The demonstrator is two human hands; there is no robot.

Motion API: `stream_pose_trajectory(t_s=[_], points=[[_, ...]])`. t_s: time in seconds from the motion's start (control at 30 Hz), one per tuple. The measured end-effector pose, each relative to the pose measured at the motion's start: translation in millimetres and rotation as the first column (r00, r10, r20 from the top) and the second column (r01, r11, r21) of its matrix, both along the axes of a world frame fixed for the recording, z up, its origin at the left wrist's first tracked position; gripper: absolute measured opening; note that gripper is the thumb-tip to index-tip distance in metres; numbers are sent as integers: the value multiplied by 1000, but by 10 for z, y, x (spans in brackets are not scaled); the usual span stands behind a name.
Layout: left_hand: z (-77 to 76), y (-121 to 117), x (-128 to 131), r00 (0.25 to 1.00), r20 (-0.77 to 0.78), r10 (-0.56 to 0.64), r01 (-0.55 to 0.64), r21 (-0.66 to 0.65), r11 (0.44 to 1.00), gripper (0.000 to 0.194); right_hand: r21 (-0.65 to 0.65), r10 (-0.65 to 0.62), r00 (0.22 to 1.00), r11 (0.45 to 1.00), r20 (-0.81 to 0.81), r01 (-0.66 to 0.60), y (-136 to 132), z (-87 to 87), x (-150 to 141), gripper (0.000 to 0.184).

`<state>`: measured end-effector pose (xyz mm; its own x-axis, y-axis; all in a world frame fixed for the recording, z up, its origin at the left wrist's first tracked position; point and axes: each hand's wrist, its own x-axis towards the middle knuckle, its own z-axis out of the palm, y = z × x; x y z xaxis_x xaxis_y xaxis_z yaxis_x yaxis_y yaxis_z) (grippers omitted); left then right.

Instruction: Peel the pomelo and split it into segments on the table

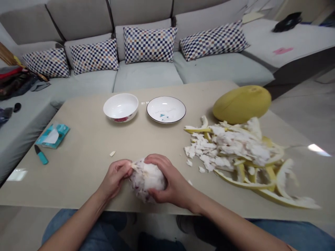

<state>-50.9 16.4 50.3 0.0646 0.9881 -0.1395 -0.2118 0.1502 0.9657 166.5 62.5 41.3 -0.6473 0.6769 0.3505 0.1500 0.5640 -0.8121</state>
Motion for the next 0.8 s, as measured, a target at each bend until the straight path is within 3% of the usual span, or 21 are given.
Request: stream_pose_trajectory(t_s=[0.2, 0.3, 0.4, 0.5, 0.6, 0.67, 0.73, 0.8], points=[[23, 40, -26, 992, 109, 59, -54, -45, 998, 45, -30, 44, 999, 999, 21, -43, 20, -30, 112, 68], [120, -5, -92, 998, 27, 57, -55, -51, 997, 41, -49, 26, 998, 999, 63, -23, -21, 29, 150, 66], [289, -79, -107, 984, -166, 58, -63, -22, 998, 41, -78, -106, 993, 991, 51, 109, -111, 140, 193, 60], [498, -175, 31, 915, -402, -34, 50, 32, 998, 43, -125, -204, 979, 971, -3, 202, -262, 290, 237, 55], [649, -278, 304, 798, -580, -164, 244, 61, 968, 43, -90, -191, 981, 978, -44, 187, -448, 434, 280, 38], [686, -336, 474, 755, -620, -212, 322, 69, 944, 44, -37, -176, 984, 984, -41, 174, -549, 502, 335, 13], [678, -375, 569, 726, -646, -235, 367, 75, 927, 45, 23, -207, 978, 978, -33, 208, -585, 542, 451, 13], [644, -389, 562, 713, -678, -177, 337, 110, 935, 39, 103, -316, 949, 943, -13, 316, -519, 560, 657, 14]])
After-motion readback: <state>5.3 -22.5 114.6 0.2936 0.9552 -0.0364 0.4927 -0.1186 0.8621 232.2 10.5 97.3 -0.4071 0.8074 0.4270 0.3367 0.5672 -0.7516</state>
